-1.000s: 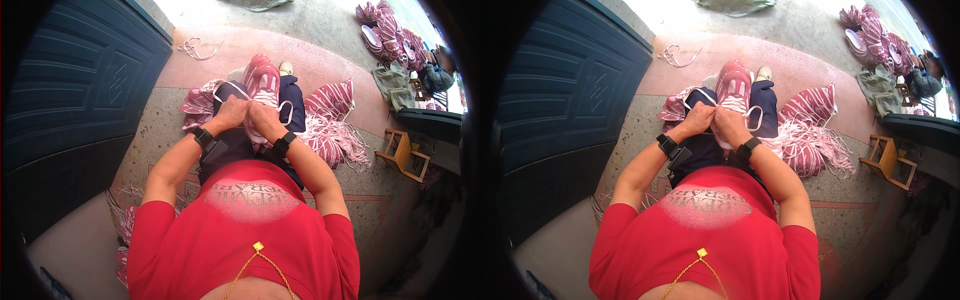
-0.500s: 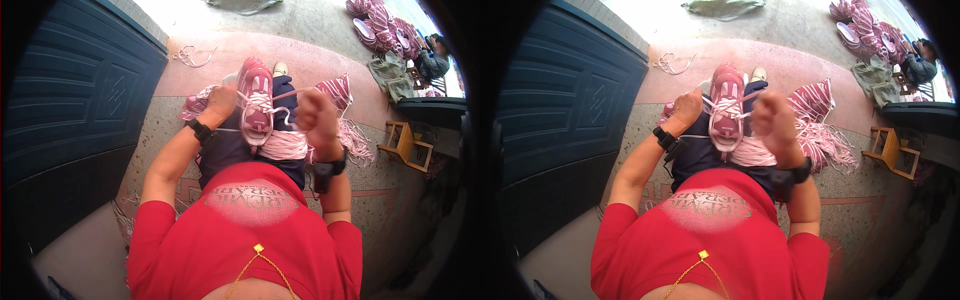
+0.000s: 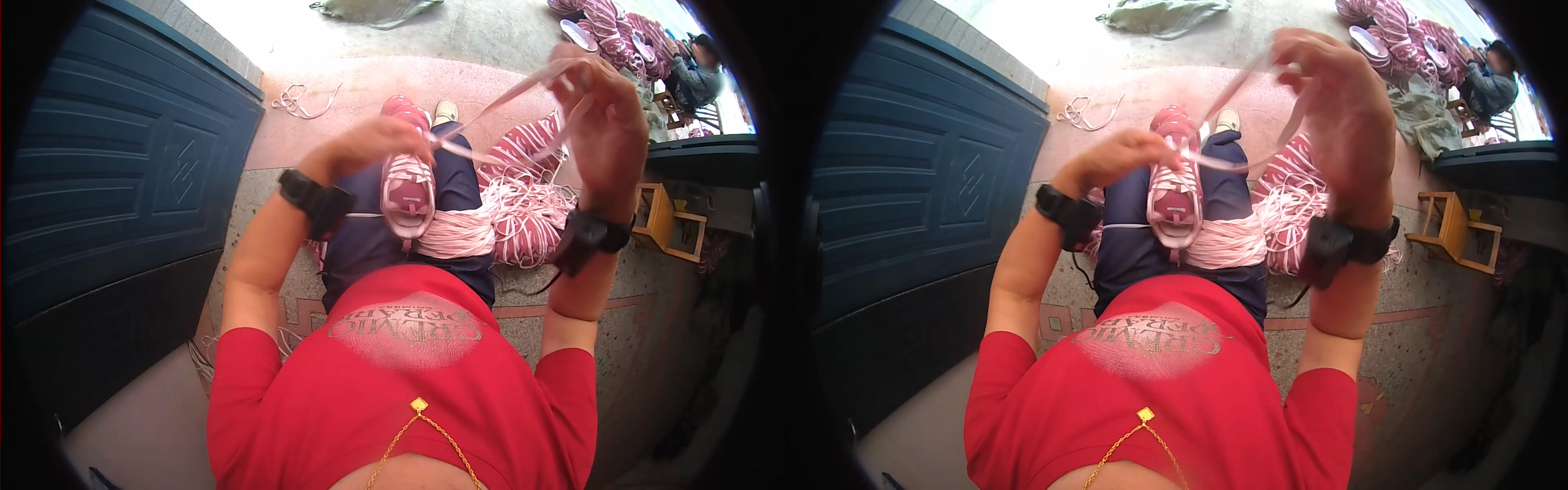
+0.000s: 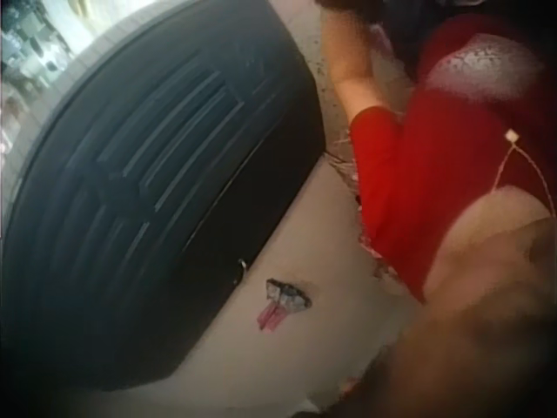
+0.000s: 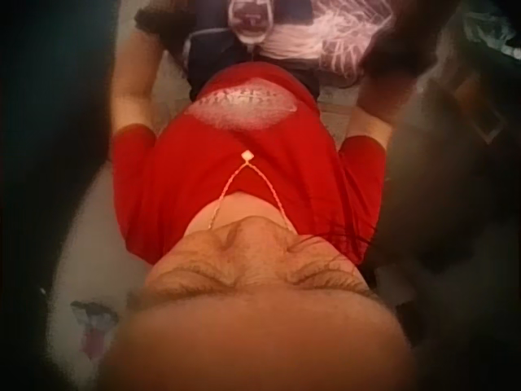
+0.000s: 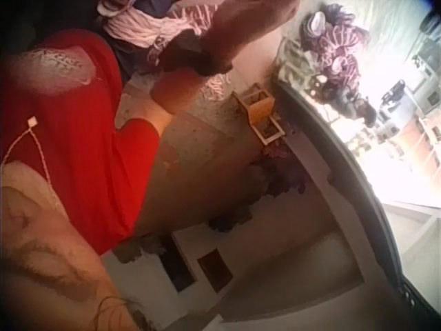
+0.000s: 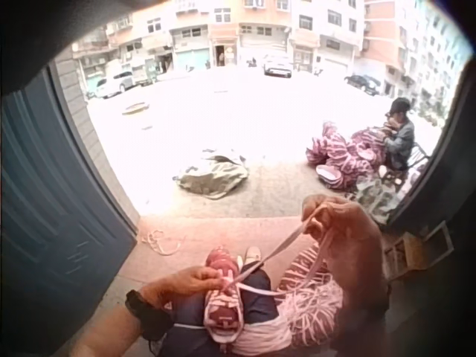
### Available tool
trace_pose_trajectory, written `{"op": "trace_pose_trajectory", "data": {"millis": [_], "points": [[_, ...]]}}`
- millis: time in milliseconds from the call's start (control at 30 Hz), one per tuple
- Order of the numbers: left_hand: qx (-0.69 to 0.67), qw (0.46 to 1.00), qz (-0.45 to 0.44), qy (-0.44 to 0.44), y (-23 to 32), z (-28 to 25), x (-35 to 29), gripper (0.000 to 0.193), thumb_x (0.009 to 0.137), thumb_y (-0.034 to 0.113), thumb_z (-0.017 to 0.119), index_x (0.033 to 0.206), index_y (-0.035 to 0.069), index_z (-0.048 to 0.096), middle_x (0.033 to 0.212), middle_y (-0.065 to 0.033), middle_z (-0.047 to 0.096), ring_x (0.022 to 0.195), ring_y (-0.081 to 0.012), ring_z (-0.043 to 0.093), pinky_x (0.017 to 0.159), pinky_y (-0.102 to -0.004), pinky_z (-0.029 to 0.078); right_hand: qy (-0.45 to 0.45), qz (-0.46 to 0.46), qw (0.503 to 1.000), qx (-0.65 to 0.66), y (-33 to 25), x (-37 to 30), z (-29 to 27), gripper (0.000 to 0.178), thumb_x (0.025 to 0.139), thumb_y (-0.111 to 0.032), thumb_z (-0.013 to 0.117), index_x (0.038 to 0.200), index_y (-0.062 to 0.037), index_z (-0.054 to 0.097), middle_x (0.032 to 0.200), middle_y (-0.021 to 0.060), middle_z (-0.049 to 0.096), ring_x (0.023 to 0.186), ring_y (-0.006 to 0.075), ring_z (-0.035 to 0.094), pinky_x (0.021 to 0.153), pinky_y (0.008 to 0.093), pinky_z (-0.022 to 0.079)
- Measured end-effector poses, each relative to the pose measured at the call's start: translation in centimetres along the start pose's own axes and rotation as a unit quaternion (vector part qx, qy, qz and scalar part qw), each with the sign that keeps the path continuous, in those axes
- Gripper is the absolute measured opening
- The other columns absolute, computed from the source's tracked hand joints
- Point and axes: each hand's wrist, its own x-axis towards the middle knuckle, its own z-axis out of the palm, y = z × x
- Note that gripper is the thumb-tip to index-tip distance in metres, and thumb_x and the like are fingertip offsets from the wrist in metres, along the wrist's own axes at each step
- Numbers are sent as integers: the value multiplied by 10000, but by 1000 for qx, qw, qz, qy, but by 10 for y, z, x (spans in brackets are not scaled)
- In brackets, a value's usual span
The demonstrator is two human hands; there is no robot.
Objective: The person sits on the floor and repeatedly threads a long pink shoelace through the eyelets of a pink sneaker held on their lap. They pull the lace taut, adjust the loops, and continue lacing the same shoe throughout the clip.
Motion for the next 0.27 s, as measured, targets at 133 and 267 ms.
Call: {"op": "trace_pose_trajectory", "data": {"millis": [133, 267], "points": [[-365, 852, 95, 363, -29, -100, -53, 243, 989, 241, 439, 887, 44, 536, 673, -40, 537, 648, -165, 560, 751, -357, 499, 226, 129, 904, 339, 13, -35, -160, 273, 939, -151, 324, 709, -70, 446, 765, 94, 533, 762, 215, 521, 784, 383, 455], [-369, 789, 22, 491, -77, -166, -131, 191, 988, 268, 435, 911, 106, 502, 606, -6, 395, 551, -110, 394, 694, -340, 440, 277, 251, 923, -86, 95, -79, -174, 352, 965, -339, 482, 706, -104, 440, 638, 20, 435, 613, 175, 446, 604, 365, 410]]}}
